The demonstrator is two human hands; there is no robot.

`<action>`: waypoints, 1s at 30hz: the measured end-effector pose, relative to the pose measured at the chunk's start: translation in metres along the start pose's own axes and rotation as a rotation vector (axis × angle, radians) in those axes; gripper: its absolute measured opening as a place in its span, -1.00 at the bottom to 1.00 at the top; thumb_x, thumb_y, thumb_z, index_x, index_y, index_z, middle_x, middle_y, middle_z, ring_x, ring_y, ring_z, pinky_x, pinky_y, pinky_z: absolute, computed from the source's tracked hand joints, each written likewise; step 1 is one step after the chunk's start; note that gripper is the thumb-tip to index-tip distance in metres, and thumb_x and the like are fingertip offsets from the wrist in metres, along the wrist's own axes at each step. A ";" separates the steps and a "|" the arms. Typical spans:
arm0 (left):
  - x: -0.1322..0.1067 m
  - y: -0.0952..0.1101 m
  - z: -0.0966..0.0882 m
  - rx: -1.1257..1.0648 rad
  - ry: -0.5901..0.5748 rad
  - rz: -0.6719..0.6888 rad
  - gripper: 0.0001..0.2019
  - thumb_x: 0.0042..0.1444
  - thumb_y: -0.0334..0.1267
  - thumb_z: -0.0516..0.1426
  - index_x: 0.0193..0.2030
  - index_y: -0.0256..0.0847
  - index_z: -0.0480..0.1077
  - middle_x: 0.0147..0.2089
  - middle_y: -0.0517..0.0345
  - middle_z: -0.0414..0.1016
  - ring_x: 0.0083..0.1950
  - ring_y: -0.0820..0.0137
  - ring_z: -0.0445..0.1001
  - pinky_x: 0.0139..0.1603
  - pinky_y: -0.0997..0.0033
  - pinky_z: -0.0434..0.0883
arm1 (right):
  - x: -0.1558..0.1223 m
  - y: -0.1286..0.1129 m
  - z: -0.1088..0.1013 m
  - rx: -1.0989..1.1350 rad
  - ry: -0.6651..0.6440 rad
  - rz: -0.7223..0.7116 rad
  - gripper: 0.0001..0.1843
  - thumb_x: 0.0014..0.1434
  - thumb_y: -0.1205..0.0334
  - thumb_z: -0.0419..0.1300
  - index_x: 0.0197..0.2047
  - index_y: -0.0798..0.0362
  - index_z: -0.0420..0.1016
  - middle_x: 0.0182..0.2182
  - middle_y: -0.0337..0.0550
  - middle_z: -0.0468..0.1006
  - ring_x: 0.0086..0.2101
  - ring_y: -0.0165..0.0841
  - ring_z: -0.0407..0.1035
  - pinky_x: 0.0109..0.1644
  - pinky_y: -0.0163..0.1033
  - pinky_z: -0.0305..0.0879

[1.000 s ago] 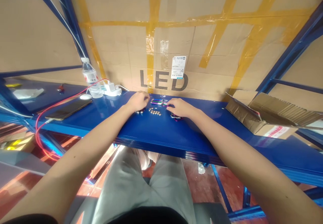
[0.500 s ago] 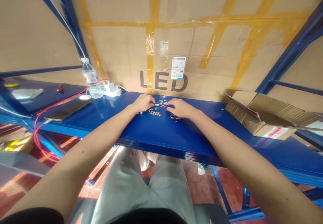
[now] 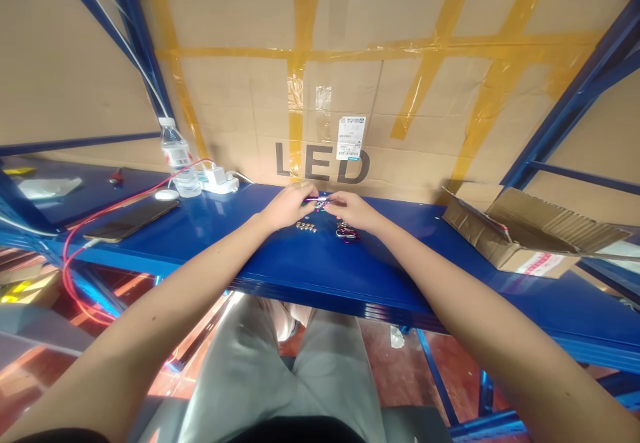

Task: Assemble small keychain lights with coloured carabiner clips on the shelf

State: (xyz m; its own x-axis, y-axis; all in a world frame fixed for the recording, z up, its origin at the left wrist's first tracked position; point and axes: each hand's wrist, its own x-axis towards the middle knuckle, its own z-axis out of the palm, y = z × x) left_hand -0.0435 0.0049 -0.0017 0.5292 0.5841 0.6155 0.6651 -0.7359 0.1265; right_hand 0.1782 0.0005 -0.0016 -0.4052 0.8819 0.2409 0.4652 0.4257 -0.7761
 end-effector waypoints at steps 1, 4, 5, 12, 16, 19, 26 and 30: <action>-0.001 0.005 0.000 -0.025 0.016 -0.017 -0.88 0.26 -0.28 0.10 -0.12 -0.21 0.42 -0.15 0.01 0.55 -0.13 0.24 0.49 -0.07 0.22 0.42 | -0.001 -0.001 0.000 0.115 -0.039 0.018 -0.80 0.32 0.26 0.26 -0.02 0.12 0.57 -0.03 0.06 0.66 -0.08 -0.21 0.56 -0.02 -0.15 0.47; -0.005 0.015 -0.001 -0.096 0.052 -0.036 -0.87 0.29 -0.25 0.10 -0.09 -0.21 0.39 -0.17 0.05 0.56 -0.18 0.31 0.50 -0.13 0.30 0.42 | -0.003 -0.002 -0.001 0.391 -0.144 0.046 -0.87 0.30 0.27 0.30 -0.10 0.13 0.59 -0.13 0.03 0.69 -0.13 -0.28 0.59 -0.01 -0.19 0.50; -0.006 0.016 -0.002 -0.110 0.063 -0.033 -0.87 0.30 -0.26 0.09 -0.08 -0.22 0.39 -0.17 0.06 0.56 -0.19 0.32 0.51 -0.14 0.32 0.42 | -0.004 -0.001 -0.002 0.455 -0.161 0.050 -0.88 0.28 0.27 0.32 -0.13 0.14 0.59 -0.19 0.02 0.69 -0.17 -0.29 0.60 -0.01 -0.19 0.50; -0.008 0.015 -0.003 -0.125 0.100 -0.013 -0.85 0.35 -0.27 0.07 -0.03 -0.23 0.40 -0.10 0.02 0.58 -0.12 0.31 0.55 -0.07 0.31 0.45 | -0.003 0.001 -0.010 0.624 -0.123 0.041 -0.77 0.31 0.22 0.32 -0.36 0.15 0.51 -0.50 -0.16 0.55 -0.48 -0.40 0.49 -0.27 -0.22 0.50; -0.008 0.014 -0.003 -0.108 0.105 -0.009 -0.84 0.39 -0.25 0.04 -0.03 -0.22 0.40 -0.11 0.01 0.58 -0.13 0.29 0.55 -0.09 0.31 0.45 | -0.005 -0.004 -0.010 0.567 -0.016 0.056 -0.94 0.34 0.32 0.26 -0.22 0.12 0.50 -0.55 -0.21 0.54 -0.53 -0.40 0.46 -0.36 -0.25 0.47; -0.009 0.012 -0.003 -0.108 0.122 -0.008 -0.83 0.40 -0.24 0.02 -0.03 -0.22 0.39 -0.12 0.01 0.58 -0.14 0.28 0.56 -0.08 0.31 0.45 | -0.006 -0.009 -0.009 0.545 0.025 0.045 -0.94 0.33 0.34 0.26 -0.11 0.09 0.49 -0.54 -0.22 0.56 -0.53 -0.38 0.48 -0.38 -0.25 0.47; -0.009 0.011 -0.002 0.004 0.034 0.020 -0.75 0.41 -0.30 -0.06 -0.02 -0.25 0.42 -0.14 -0.07 0.58 -0.14 0.21 0.55 -0.08 0.23 0.45 | -0.004 -0.006 -0.007 0.171 0.037 -0.067 -0.72 0.36 0.30 0.21 -0.42 0.08 0.43 -0.55 -0.19 0.55 -0.57 -0.41 0.46 -0.43 -0.30 0.39; -0.009 0.015 -0.002 0.059 -0.035 -0.045 -0.72 0.36 -0.36 -0.08 -0.08 -0.25 0.47 -0.17 -0.10 0.58 -0.17 0.17 0.54 -0.13 0.20 0.43 | -0.005 -0.005 -0.006 -0.019 0.063 -0.127 -0.70 0.36 0.33 0.17 -0.45 0.06 0.39 -0.56 -0.23 0.52 -0.57 -0.42 0.44 -0.42 -0.32 0.33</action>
State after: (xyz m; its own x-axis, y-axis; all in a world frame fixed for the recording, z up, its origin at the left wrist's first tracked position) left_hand -0.0395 -0.0115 -0.0037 0.5153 0.6287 0.5824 0.7180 -0.6877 0.1071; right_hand 0.1829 -0.0049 0.0047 -0.4123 0.8312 0.3731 0.4283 0.5382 -0.7259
